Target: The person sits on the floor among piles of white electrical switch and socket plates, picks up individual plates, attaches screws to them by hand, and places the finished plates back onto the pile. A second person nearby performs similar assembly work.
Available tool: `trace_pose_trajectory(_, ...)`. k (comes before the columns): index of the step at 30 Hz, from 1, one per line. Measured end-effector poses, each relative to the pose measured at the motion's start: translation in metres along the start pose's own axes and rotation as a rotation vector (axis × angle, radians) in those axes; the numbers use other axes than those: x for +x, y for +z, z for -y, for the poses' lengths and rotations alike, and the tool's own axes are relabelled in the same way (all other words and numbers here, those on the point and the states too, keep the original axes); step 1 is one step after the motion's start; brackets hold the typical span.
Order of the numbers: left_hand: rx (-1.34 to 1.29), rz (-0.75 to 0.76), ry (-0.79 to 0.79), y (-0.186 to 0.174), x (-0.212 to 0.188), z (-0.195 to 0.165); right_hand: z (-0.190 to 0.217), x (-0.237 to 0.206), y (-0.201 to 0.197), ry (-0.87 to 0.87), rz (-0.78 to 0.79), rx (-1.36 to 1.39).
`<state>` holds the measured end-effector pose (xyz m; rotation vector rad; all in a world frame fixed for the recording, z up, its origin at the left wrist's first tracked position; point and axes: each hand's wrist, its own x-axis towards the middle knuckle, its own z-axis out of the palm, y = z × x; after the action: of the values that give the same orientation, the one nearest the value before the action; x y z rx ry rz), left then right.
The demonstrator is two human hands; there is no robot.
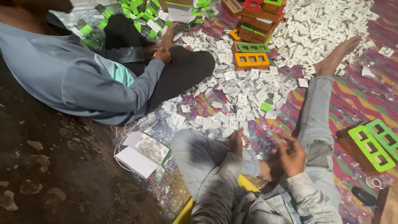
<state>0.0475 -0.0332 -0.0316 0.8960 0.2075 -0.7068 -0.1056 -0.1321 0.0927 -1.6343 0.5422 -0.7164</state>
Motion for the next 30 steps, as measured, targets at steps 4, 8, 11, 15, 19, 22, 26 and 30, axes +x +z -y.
trace_pose_trajectory(4,0.104,0.251,0.035,0.006,-0.013,0.016,0.014,-0.011,0.017,0.108,0.244,-0.639)
trace_pose_trajectory(8,0.215,0.314,-0.039,0.007,-0.020,0.032,0.018,-0.014,0.017,-0.283,0.300,-0.658)
trace_pose_trajectory(11,0.313,0.353,0.044,0.005,-0.018,0.039,0.012,-0.012,0.013,-0.187,0.301,-0.721)
trace_pose_trajectory(15,0.417,0.285,0.027,0.004,-0.017,0.041,-0.001,-0.010,0.010,-0.200,0.288,-0.783)
trace_pose_trajectory(19,0.491,0.268,-0.005,0.005,-0.023,0.038,-0.005,-0.007,0.010,-0.047,0.314,-0.807)
trace_pose_trajectory(22,0.529,0.292,-0.010,0.006,-0.025,0.034,-0.002,-0.007,0.011,-0.018,0.289,-0.788)
trace_pose_trajectory(26,0.573,0.285,-0.039,0.004,-0.021,0.037,0.000,-0.009,0.011,0.007,0.297,-0.770)
trace_pose_trajectory(30,0.603,0.276,0.084,0.001,-0.017,0.044,-0.005,-0.008,0.007,-0.076,0.281,-0.733)
